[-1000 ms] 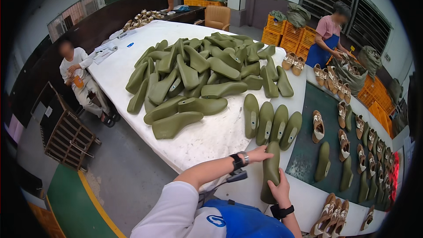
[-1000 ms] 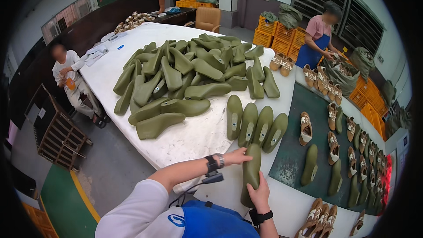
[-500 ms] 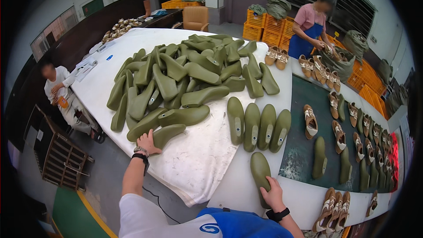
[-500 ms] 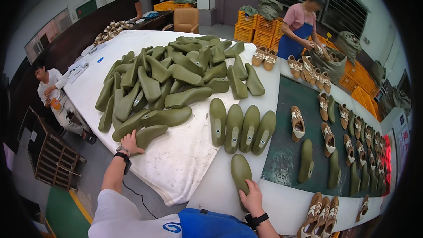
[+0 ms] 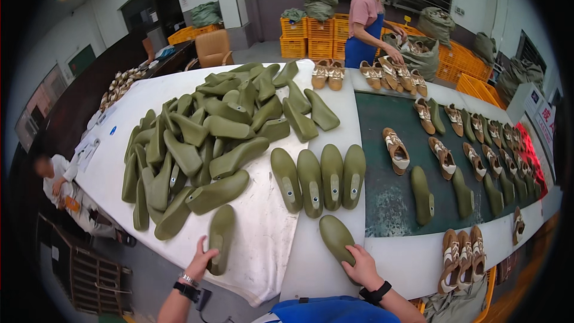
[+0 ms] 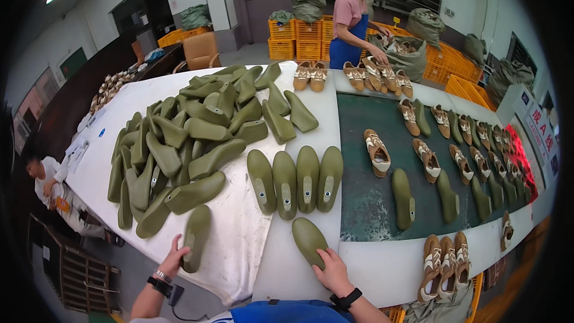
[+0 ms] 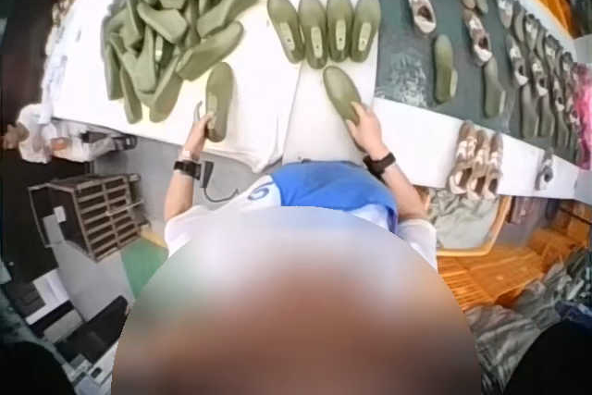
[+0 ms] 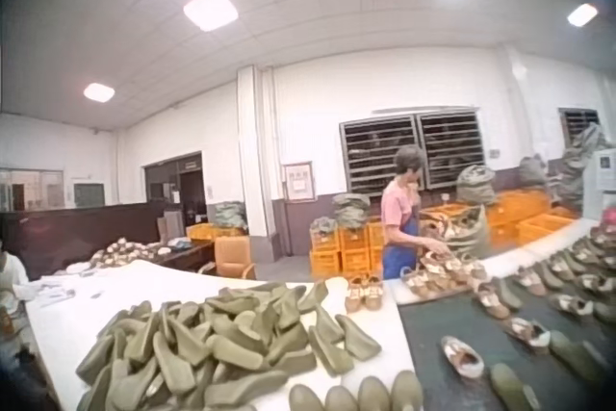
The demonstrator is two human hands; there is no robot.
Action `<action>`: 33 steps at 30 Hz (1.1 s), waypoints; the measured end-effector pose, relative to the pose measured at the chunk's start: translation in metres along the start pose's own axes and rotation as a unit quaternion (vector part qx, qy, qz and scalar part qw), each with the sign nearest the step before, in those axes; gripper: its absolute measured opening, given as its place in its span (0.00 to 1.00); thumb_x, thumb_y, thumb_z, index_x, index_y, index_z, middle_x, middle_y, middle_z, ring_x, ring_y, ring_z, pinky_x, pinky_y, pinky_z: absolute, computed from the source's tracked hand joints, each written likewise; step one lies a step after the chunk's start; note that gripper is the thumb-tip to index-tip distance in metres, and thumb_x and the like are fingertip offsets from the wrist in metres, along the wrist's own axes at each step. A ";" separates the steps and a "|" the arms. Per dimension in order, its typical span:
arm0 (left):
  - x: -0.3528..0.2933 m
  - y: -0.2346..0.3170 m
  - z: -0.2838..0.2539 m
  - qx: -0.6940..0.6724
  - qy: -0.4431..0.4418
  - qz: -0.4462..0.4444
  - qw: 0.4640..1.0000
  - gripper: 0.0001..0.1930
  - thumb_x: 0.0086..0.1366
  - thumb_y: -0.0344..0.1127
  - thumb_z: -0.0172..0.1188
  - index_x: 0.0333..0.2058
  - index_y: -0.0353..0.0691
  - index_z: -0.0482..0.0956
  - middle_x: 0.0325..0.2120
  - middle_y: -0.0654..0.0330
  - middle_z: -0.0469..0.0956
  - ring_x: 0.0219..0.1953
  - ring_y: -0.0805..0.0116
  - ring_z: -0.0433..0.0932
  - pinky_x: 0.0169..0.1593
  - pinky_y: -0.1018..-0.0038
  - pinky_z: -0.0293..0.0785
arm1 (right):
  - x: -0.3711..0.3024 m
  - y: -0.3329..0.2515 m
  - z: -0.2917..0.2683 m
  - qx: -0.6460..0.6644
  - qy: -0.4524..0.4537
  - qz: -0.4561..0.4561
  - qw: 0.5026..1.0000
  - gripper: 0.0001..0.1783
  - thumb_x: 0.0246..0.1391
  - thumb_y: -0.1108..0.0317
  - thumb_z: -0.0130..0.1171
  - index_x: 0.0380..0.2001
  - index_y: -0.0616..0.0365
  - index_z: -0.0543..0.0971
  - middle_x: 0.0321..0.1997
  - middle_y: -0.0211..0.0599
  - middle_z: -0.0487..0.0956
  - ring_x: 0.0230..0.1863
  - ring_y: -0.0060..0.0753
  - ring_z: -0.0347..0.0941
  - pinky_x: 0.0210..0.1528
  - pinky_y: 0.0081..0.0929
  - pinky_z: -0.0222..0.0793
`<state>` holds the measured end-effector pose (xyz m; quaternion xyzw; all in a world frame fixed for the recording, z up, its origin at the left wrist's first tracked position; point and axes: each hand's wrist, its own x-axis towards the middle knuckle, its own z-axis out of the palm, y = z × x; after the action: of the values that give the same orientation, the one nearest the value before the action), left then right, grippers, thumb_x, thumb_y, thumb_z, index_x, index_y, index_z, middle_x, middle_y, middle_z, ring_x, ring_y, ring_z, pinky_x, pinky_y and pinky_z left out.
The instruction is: The person inserts green shoe lasts into brown canvas shoes on a conveyor belt, ties the laces, and places the shoes back on the belt. The person also moves shoe lasts and a large sack on the floor during the process.
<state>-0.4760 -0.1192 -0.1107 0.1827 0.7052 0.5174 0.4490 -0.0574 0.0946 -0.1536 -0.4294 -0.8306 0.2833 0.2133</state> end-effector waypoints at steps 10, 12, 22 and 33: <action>0.128 0.140 0.193 -0.322 -0.259 -0.008 0.911 0.30 0.62 0.49 0.56 0.59 0.42 0.62 0.55 0.57 0.69 0.55 0.63 0.70 0.58 0.65 0.67 | 0.002 -0.003 0.000 0.011 -0.009 0.021 1.000 0.28 0.44 0.63 0.65 0.51 0.53 0.73 0.53 0.55 0.71 0.52 0.56 0.70 0.53 0.39 0.68; 0.189 0.177 0.237 -0.303 -0.272 -0.002 0.914 0.29 0.62 0.51 0.56 0.57 0.40 0.65 0.53 0.57 0.71 0.53 0.63 0.71 0.58 0.63 0.67 | 0.002 -0.005 0.000 0.021 -0.003 0.022 1.000 0.27 0.43 0.62 0.65 0.50 0.52 0.74 0.52 0.54 0.71 0.52 0.55 0.70 0.53 0.39 0.68; 0.347 0.177 0.248 0.132 0.040 0.230 0.963 0.28 0.53 0.41 0.61 0.53 0.36 0.69 0.52 0.45 0.71 0.55 0.53 0.69 0.56 0.65 0.66 | 0.005 -0.002 0.007 0.035 0.013 0.027 0.999 0.28 0.45 0.67 0.64 0.52 0.53 0.72 0.53 0.53 0.71 0.54 0.55 0.67 0.56 0.41 0.65; 0.219 0.074 -0.038 0.608 0.141 0.130 0.770 0.31 0.42 0.62 0.65 0.35 0.38 0.81 0.34 0.47 0.80 0.39 0.52 0.79 0.44 0.63 0.74 | 0.020 0.003 0.013 0.021 -0.009 0.008 1.000 0.29 0.38 0.68 0.66 0.48 0.58 0.73 0.53 0.56 0.71 0.53 0.57 0.69 0.54 0.40 0.67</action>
<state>-0.6390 0.0467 -0.1396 0.4321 0.8977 0.0535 0.0678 -0.0742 0.1090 -0.1627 -0.4292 -0.8228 0.3064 0.2119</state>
